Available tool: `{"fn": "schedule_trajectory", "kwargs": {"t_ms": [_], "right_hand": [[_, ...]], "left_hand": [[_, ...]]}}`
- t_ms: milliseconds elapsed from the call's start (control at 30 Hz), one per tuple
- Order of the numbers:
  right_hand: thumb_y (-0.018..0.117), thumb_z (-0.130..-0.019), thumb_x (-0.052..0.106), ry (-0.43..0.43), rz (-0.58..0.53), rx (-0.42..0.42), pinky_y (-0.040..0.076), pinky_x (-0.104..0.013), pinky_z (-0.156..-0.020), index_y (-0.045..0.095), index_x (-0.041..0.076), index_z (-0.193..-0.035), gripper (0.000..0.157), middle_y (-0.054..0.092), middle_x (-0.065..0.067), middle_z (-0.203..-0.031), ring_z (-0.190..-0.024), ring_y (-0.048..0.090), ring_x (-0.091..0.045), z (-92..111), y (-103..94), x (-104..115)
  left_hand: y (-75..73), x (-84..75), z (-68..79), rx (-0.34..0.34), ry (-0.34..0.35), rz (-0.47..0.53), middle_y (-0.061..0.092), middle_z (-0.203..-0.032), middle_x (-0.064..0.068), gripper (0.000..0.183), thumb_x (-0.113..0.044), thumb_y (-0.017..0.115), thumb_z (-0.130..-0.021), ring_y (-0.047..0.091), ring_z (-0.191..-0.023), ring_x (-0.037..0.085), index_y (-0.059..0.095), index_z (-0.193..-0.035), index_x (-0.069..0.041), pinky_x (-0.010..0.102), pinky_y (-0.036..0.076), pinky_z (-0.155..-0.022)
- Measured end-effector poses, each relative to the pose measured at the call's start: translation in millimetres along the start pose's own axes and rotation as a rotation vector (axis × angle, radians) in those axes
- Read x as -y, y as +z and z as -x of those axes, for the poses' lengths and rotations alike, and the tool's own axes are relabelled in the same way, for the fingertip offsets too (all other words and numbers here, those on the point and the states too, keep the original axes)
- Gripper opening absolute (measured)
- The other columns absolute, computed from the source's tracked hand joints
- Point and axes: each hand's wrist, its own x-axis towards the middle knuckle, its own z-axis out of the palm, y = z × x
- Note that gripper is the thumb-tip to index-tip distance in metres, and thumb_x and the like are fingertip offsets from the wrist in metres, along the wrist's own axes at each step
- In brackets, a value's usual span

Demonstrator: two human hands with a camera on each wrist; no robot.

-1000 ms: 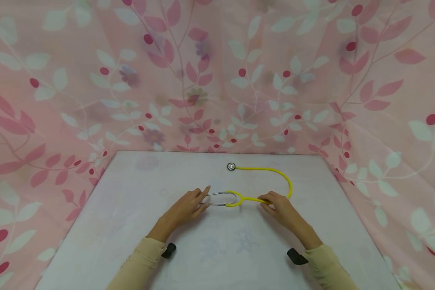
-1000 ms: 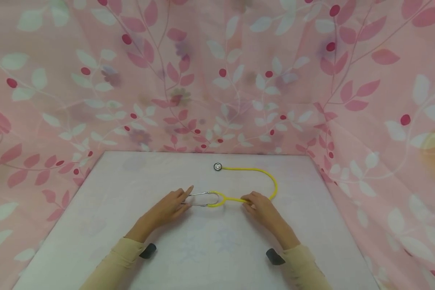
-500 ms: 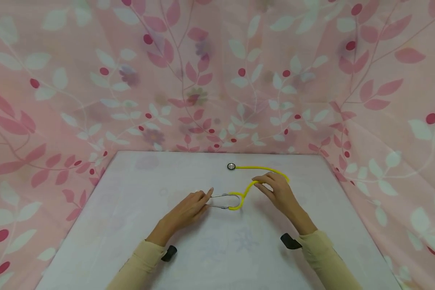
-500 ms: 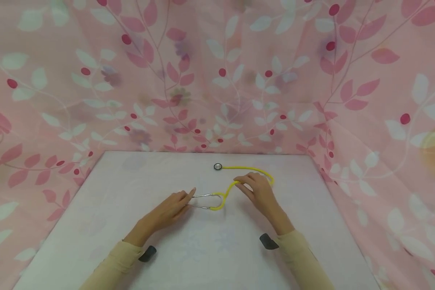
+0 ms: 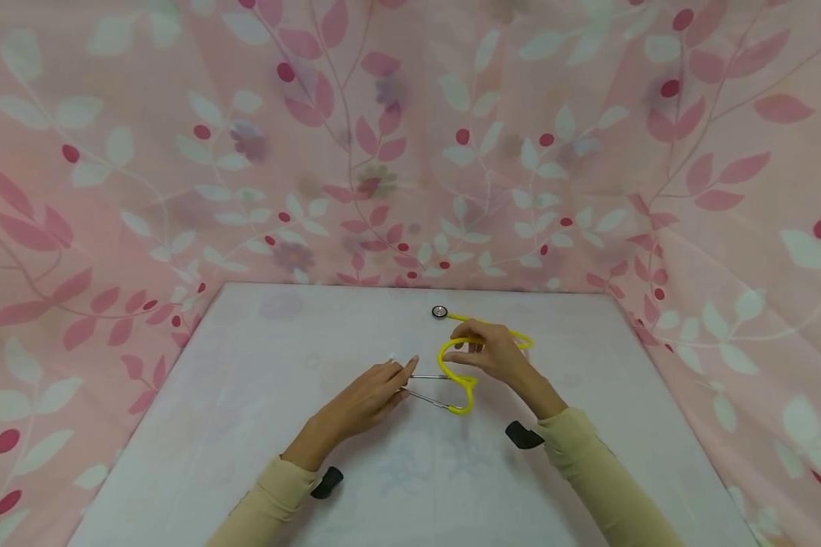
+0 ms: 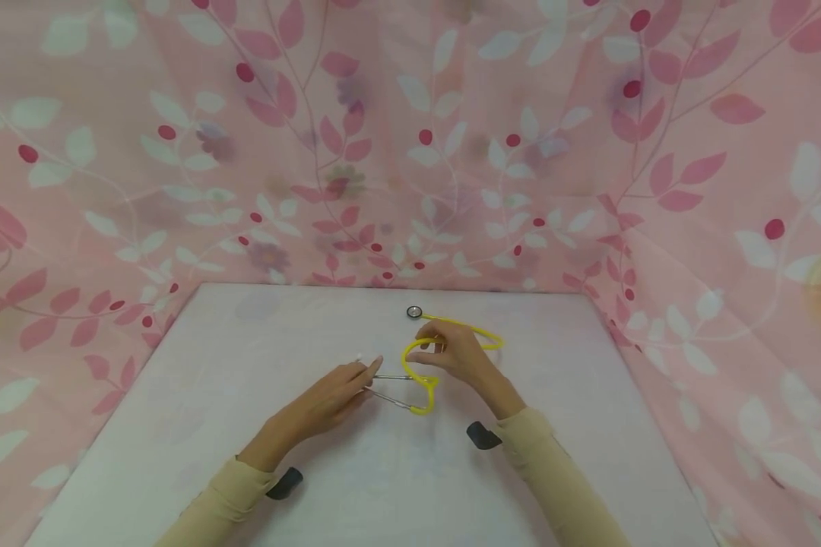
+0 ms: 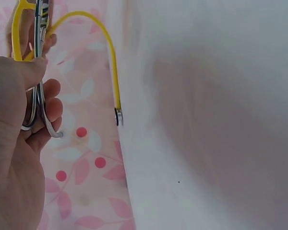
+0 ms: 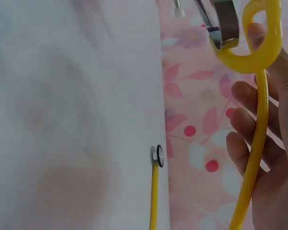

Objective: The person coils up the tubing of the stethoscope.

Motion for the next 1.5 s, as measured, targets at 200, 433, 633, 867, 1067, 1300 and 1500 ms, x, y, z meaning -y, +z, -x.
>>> {"fn": "schedule_trajectory", "kwargs": {"t_ms": [200, 433, 633, 867, 1067, 1300, 1500], "right_hand": [[0.075, -0.084, 0.006, 0.052, -0.269, 0.109, 0.058, -0.027, -0.070, 0.075, 0.004, -0.105, 0.021, 0.075, -0.012, -0.097, -0.078, 0.068, -0.022, 1.9, 16.7, -9.6], [0.070, -0.089, 0.008, 0.077, -0.385, 0.168, 0.056, -0.028, -0.063, 0.075, 0.003, -0.109, 0.021, 0.076, -0.013, -0.098, -0.075, 0.067, -0.022, 2.6, 35.1, -8.2], [0.072, -0.090, 0.026, 0.233, -0.422, 0.153, 0.058, -0.031, -0.068, 0.076, 0.008, -0.108, 0.026, 0.076, -0.008, -0.098, -0.078, 0.069, -0.020, 7.1, 46.0, -3.2], [0.066, -0.092, 0.008, 0.142, -0.470, 0.128, 0.060, -0.042, -0.070, 0.068, -0.006, -0.118, 0.030, 0.071, -0.027, -0.101, -0.079, 0.069, -0.039, 16.6, 56.3, 8.6], [0.071, -0.086, 0.002, -0.135, 0.018, 0.042, 0.057, -0.026, -0.084, 0.065, 0.003, -0.127, 0.041, 0.071, -0.012, -0.118, -0.103, 0.070, -0.020, 30.3, 73.3, 7.9], [0.074, -0.086, 0.012, -0.136, 0.299, 0.058, 0.054, -0.022, -0.069, 0.063, 0.009, -0.131, 0.047, 0.073, 0.001, -0.094, -0.075, 0.064, -0.005, 50.5, 82.5, 18.9], [0.075, -0.085, 0.009, -0.106, 0.312, 0.073, 0.049, -0.018, -0.062, 0.063, 0.009, -0.131, 0.047, 0.067, 0.000, -0.083, -0.068, 0.057, -0.005, 56.1, 80.1, 34.0]], "left_hand": [[-5.2, -6.3, -8.0, -0.038, 0.042, 0.059, 0.062, -0.101, 0.000, 0.065, -0.016, 0.067, -0.094, 0.055, -0.091, 0.010, 0.037, -0.151, -0.004, 0.032, 0.048, -0.098], [-9.8, -10.5, -14.6, -0.058, 0.053, 0.061, 0.061, -0.102, -0.001, 0.066, -0.017, 0.068, -0.093, 0.054, -0.088, 0.010, 0.037, -0.150, -0.003, 0.027, 0.049, -0.086], [-11.8, -9.5, -15.7, -0.090, 0.054, 0.100, 0.061, -0.104, -0.001, 0.057, -0.017, 0.067, -0.094, 0.051, -0.087, 0.008, 0.046, -0.146, -0.006, 0.026, 0.048, -0.084], [-11.1, -8.0, -16.2, -0.124, -0.005, 0.156, 0.062, -0.107, 0.002, 0.052, -0.016, 0.065, -0.094, 0.051, -0.091, 0.009, 0.051, -0.143, -0.009, 0.019, 0.047, -0.076], [-11.1, -0.9, -17.2, -0.190, -0.088, 0.127, 0.062, -0.108, 0.003, 0.052, -0.014, 0.067, -0.093, 0.052, -0.092, 0.012, 0.051, -0.143, -0.014, 0.024, 0.050, -0.081], [-8.7, 6.3, -17.3, -0.218, -0.176, 0.126, 0.062, -0.102, 0.002, 0.051, -0.011, 0.068, -0.092, 0.050, -0.084, 0.011, 0.053, -0.141, -0.014, 0.041, 0.048, -0.101], [-5.2, 8.6, -16.0, -0.193, -0.195, 0.154, 0.062, -0.102, 0.002, 0.053, -0.009, 0.066, -0.092, 0.051, -0.085, 0.012, 0.051, -0.143, -0.015, 0.039, 0.048, -0.100]]}}
